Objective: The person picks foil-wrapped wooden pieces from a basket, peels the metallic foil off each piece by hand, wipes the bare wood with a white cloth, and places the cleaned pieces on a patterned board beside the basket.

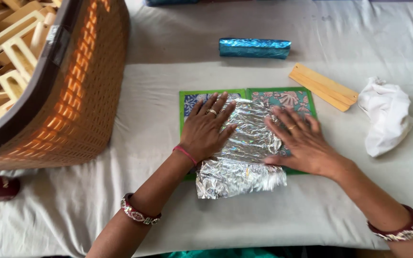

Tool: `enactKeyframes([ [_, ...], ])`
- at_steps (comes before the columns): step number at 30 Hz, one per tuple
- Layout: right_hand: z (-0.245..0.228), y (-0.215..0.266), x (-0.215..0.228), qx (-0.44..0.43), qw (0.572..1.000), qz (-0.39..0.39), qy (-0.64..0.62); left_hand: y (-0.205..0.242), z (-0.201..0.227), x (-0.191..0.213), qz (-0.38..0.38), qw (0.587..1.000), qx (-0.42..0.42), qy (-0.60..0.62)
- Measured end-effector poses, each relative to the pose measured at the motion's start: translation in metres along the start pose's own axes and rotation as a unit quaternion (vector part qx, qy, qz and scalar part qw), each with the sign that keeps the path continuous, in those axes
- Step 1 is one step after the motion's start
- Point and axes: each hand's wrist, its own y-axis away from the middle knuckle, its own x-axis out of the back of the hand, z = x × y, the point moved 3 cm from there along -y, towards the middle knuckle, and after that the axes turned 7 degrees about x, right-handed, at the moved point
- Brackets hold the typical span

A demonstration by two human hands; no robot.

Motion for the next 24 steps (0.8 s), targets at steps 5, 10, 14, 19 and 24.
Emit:
enactKeyframes([
  [5,0.004,0.045,0.04,-0.056,0.991,0.11,-0.055,-0.003,0.003,0.003,0.006,1.0,0.009,0.005],
  [10,-0.048,0.015,0.109,0.061,0.935,0.272,-0.219,0.001,0.002,0.005,0.026,1.0,0.006,0.001],
  [14,-0.041,-0.049,0.063,0.117,0.956,0.196,-0.185,0.001,0.003,0.006,0.027,1.0,0.013,-0.002],
  [19,-0.078,-0.068,0.037,0.204,0.954,0.189,-0.114,0.0,0.0,0.003,0.019,1.0,0.004,-0.006],
  [24,-0.094,-0.026,0.017,0.253,0.948,0.178,-0.076,-0.003,-0.004,0.001,-0.007,1.0,0.008,0.01],
])
